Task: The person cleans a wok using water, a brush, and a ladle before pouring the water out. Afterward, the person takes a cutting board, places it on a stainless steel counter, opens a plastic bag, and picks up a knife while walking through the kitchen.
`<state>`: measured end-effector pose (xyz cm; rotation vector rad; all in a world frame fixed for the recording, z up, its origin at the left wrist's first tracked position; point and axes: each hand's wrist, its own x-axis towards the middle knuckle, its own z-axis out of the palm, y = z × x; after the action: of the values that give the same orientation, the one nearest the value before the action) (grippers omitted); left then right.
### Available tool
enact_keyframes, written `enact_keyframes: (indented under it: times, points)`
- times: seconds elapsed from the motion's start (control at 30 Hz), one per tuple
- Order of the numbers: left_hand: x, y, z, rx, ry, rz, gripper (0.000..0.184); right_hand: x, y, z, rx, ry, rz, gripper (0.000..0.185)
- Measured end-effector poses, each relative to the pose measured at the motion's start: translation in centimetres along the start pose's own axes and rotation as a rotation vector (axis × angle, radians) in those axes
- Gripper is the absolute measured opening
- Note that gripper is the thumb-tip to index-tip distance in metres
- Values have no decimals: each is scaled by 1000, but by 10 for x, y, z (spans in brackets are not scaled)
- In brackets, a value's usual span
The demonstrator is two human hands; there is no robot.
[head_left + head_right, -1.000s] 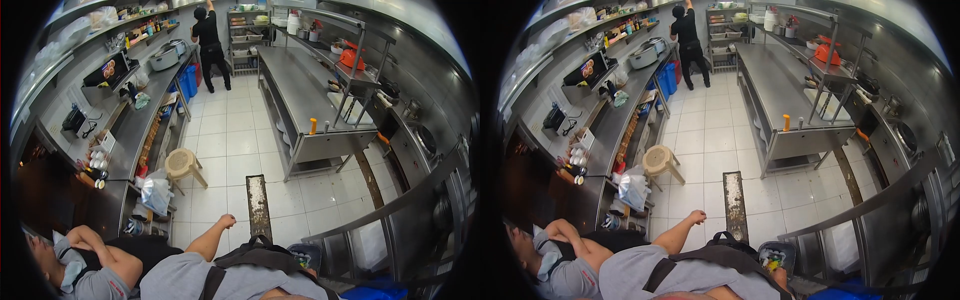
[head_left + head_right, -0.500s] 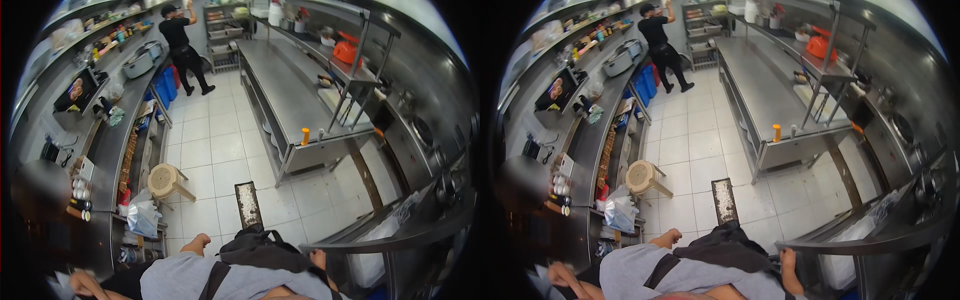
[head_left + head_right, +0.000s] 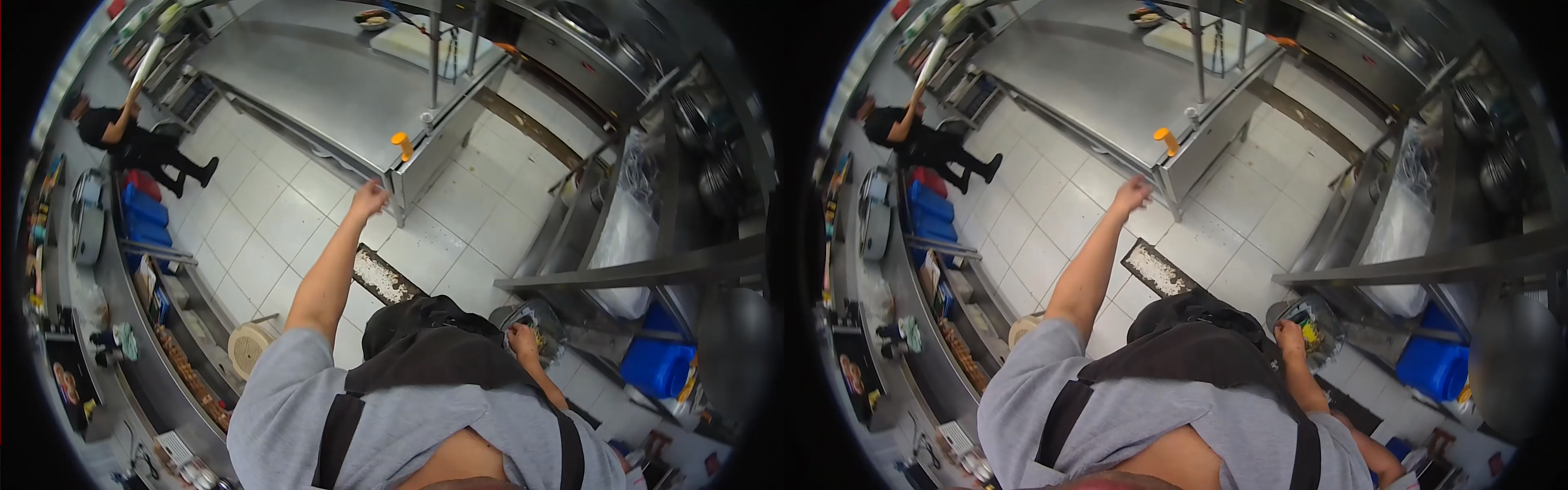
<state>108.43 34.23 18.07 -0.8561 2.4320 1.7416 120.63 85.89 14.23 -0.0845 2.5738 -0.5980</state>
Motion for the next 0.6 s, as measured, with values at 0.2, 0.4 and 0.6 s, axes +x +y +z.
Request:
enact_keyframes:
  times: [0.2, 0.4, 0.6]
  points:
    - [108, 65, 29, 283, 43, -80, 40, -51, 32, 22, -5, 135, 190, 19]
    - [135, 87, 36, 320, 90, 407, 40, -119, 15, 44, 164, 305, 449, 22]
    - [55, 203, -1, 399, 182, 763, 35, -165, 11, 103, 268, 10, 745, 21]
